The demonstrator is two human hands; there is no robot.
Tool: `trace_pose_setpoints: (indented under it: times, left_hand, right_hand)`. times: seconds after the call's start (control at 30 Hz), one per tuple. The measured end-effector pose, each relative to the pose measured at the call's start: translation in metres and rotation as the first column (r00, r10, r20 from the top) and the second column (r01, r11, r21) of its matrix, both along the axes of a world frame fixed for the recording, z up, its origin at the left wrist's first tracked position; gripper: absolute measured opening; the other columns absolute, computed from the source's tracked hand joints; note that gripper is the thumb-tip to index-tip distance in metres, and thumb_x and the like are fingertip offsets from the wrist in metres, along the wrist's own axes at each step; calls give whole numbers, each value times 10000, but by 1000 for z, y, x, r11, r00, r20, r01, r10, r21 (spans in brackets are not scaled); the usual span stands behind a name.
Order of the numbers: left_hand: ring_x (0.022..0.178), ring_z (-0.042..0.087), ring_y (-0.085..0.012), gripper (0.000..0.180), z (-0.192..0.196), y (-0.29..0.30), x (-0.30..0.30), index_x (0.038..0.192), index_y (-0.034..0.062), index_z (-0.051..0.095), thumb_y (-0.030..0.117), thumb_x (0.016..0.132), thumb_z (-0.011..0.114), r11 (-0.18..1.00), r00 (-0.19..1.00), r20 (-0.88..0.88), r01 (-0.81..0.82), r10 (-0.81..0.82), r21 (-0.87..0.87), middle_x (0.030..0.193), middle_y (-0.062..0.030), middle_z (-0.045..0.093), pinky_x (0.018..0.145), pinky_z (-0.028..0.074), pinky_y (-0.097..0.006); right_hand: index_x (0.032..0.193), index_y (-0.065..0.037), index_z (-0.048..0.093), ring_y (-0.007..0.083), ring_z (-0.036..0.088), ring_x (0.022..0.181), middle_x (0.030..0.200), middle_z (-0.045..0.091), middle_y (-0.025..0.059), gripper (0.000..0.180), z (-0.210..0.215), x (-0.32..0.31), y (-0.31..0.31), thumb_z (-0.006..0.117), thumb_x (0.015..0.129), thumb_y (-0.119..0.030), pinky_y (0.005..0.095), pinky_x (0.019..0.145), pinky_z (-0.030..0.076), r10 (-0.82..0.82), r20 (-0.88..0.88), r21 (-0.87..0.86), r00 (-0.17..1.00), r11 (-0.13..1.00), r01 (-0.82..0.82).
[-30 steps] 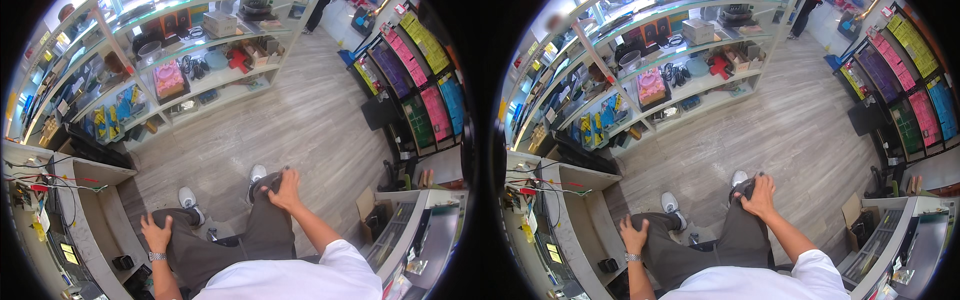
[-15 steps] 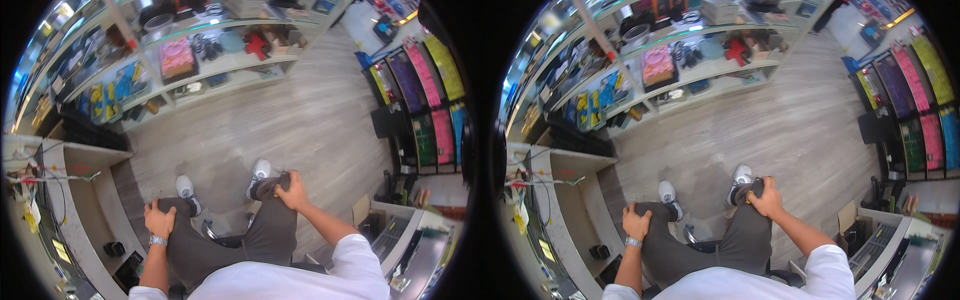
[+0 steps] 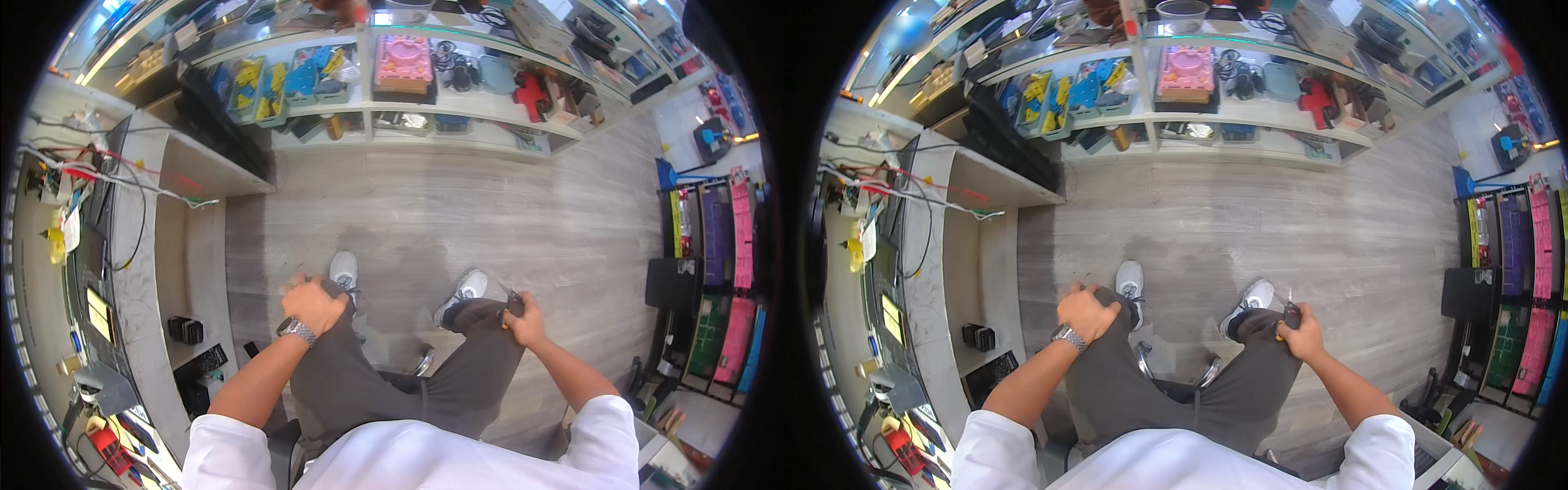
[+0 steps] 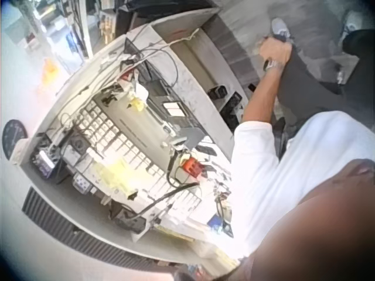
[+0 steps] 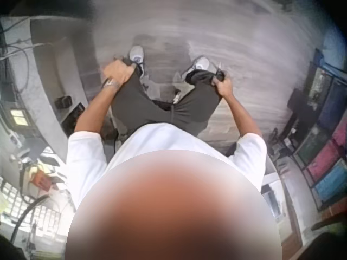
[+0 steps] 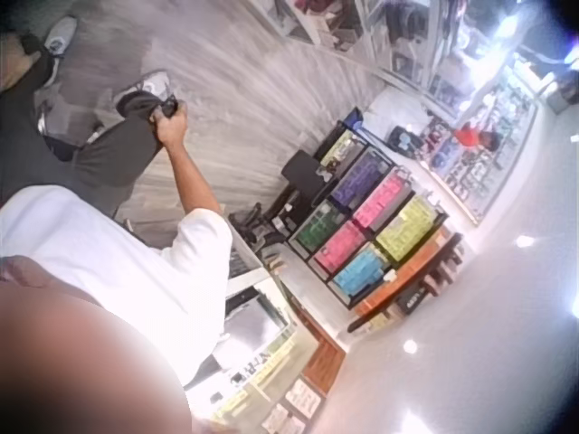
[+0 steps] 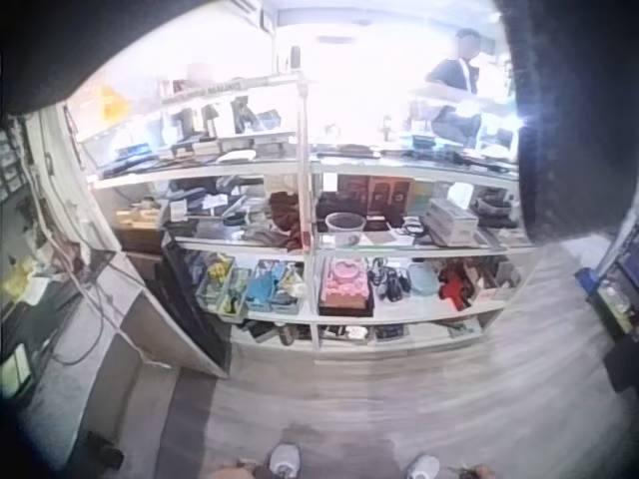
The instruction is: The person disassembles a smartphone, removes the back cover and battery, and uses a screwdriver to manipulate internal components. The person then retrieves a new part from a shelf and uses pliers to open a plastic bag containing a replacement part.
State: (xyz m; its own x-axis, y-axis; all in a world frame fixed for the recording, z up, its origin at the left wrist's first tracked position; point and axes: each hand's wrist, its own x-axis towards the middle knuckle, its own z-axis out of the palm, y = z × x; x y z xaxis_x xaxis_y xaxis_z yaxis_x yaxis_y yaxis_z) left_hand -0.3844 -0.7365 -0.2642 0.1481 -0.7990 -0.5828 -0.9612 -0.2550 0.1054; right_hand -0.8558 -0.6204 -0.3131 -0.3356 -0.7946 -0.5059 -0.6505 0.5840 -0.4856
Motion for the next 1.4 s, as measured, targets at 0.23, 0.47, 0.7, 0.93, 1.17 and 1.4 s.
trace_pose_setpoints:
  times: [0.23, 0.47, 0.7, 0.93, 1.17, 1.4]
  left_hand:
    - [1252, 657, -456, 708, 5, 0, 9, 1367, 73, 748, 550, 845, 724, 998, 1000, -18, 9, -8, 60, 1428, -234, 647, 1054, 564, -510]
    - [1282, 648, -443, 689, 5, 3, 15, 1372, 107, 767, 557, 854, 712, 999, 1000, -20, 3, -3, 36, 1453, -224, 646, 1079, 552, -508]
    - [1222, 669, -434, 564, -1, 7, 19, 1265, 88, 799, 515, 912, 693, 999, 999, -27, 33, -34, -16, 1382, -213, 668, 1029, 570, -490]
    - [1196, 684, -438, 527, -1, 15, 21, 1224, 70, 813, 487, 951, 640, 998, 999, -41, 14, -17, -67, 1315, -221, 708, 1053, 550, -481]
    - [1174, 695, -434, 452, -6, 20, 24, 1156, 51, 830, 386, 1020, 557, 991, 998, -66, -3, -6, -133, 1237, -244, 740, 1062, 536, -493]
    - [1167, 692, -441, 433, -13, 21, 26, 1113, 75, 846, 381, 1035, 550, 986, 995, -102, -10, -8, -169, 1226, -228, 751, 1054, 537, -513]
  right_hand:
    - [1280, 16, 639, 247, 712, 952, 1065, 741, 176, 519, -12, 4, 12, 861, 882, -232, 379, 904, 568, -78, 155, -115, 985, 989, 96]
    - [1327, -3, 616, 213, 723, 967, 1046, 766, 128, 414, -28, 6, 17, 772, 960, -115, 367, 935, 568, -102, 151, -287, 983, 947, 142]
    - [1351, -36, 592, 269, 762, 992, 1072, 814, 109, 376, -19, 22, 18, 698, 995, -93, 384, 961, 574, -161, 48, -338, 986, 926, 168]
    - [1340, -2, 559, 379, 796, 1018, 1050, 820, 202, 373, -26, 19, 24, 681, 1001, -100, 450, 921, 585, -70, -106, -408, 992, 913, 21]
    - [1245, 16, 540, 348, 812, 966, 1004, 818, 208, 295, -16, 24, 20, 671, 996, -68, 442, 882, 603, -140, 33, -372, 990, 917, 142]
    - [1172, 11, 564, 312, 817, 894, 918, 819, 178, 258, -9, 24, 20, 686, 962, -76, 419, 813, 615, -144, 72, -431, 987, 888, 161]
